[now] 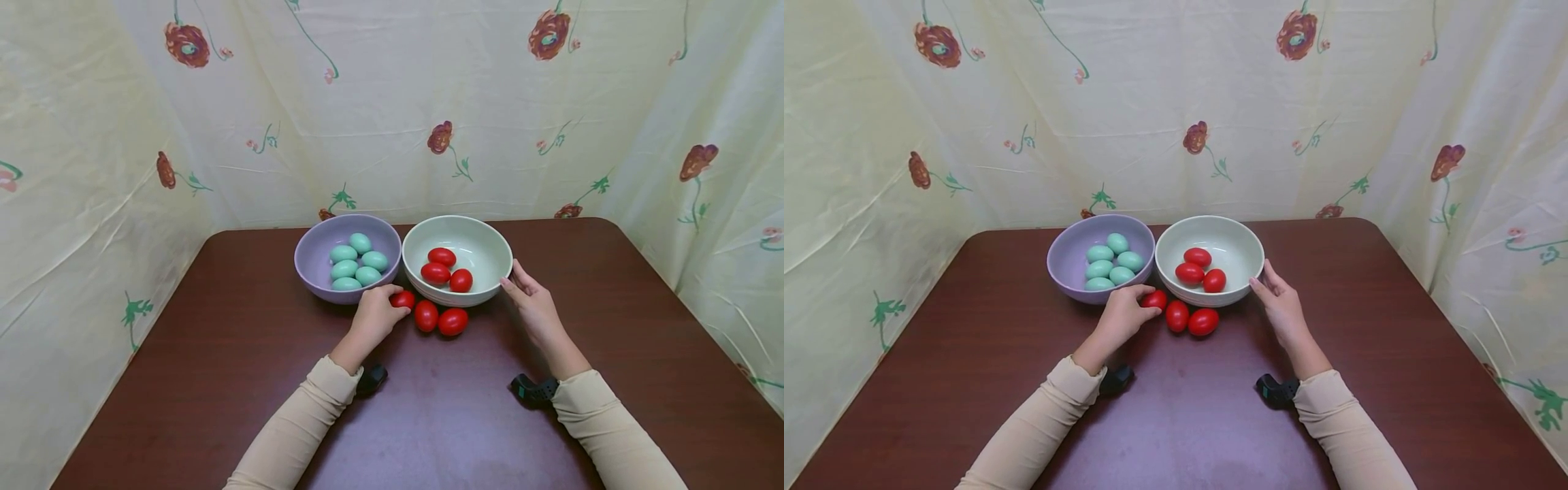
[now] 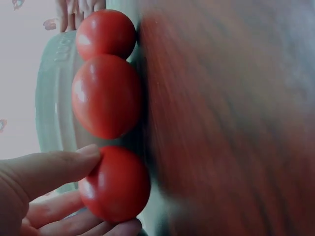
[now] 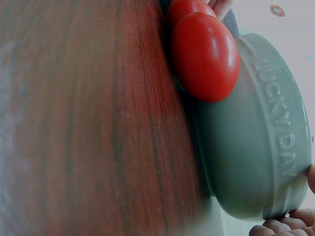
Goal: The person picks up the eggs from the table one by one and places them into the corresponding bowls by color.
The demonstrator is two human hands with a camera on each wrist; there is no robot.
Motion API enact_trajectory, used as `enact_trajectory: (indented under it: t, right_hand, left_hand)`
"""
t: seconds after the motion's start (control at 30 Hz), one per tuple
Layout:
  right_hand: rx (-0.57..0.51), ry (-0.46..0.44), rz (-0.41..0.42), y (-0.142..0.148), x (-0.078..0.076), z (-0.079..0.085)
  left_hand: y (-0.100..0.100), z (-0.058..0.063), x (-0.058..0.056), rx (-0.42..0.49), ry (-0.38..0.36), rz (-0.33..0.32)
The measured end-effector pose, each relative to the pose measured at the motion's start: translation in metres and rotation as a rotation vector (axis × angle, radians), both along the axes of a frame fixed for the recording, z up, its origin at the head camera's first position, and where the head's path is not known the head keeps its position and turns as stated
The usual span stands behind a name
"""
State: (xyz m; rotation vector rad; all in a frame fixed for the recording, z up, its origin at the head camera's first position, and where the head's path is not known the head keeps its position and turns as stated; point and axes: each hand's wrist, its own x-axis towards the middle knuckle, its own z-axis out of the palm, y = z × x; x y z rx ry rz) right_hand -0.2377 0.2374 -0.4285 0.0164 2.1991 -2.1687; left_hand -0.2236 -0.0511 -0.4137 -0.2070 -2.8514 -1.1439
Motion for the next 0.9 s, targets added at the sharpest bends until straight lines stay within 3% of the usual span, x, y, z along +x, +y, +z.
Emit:
enact_trajectory:
  t: [0.17, 0.4, 0.53, 0.7, 0.9]
  right_hand:
    - [0.002, -0.005, 0.000, 0.000, 0.000, 0.000]
    - [0.020, -0.004, 0.000, 0.001, 0.000, 0.000]
    - [0.016, 0.000, -0.001, 0.001, 0.000, 0.000]
    - [0.014, -0.003, -0.001, 0.001, -0.001, 0.000]
    - [0.008, -0.010, 0.000, -0.001, 0.000, 0.003]
  left_hand:
    - [-0.001, 0.008, 0.002, 0.020, 0.008, 0.008]
    - [-0.003, 0.030, 0.008, 0.058, 0.008, -0.006]
    - [-0.004, 0.043, 0.010, 0.068, 0.044, -0.006]
    - [-0.005, 0.056, 0.006, 0.087, 0.090, 0.001]
    - [-0.002, 0.070, -0.005, 0.092, 0.086, -0.006]
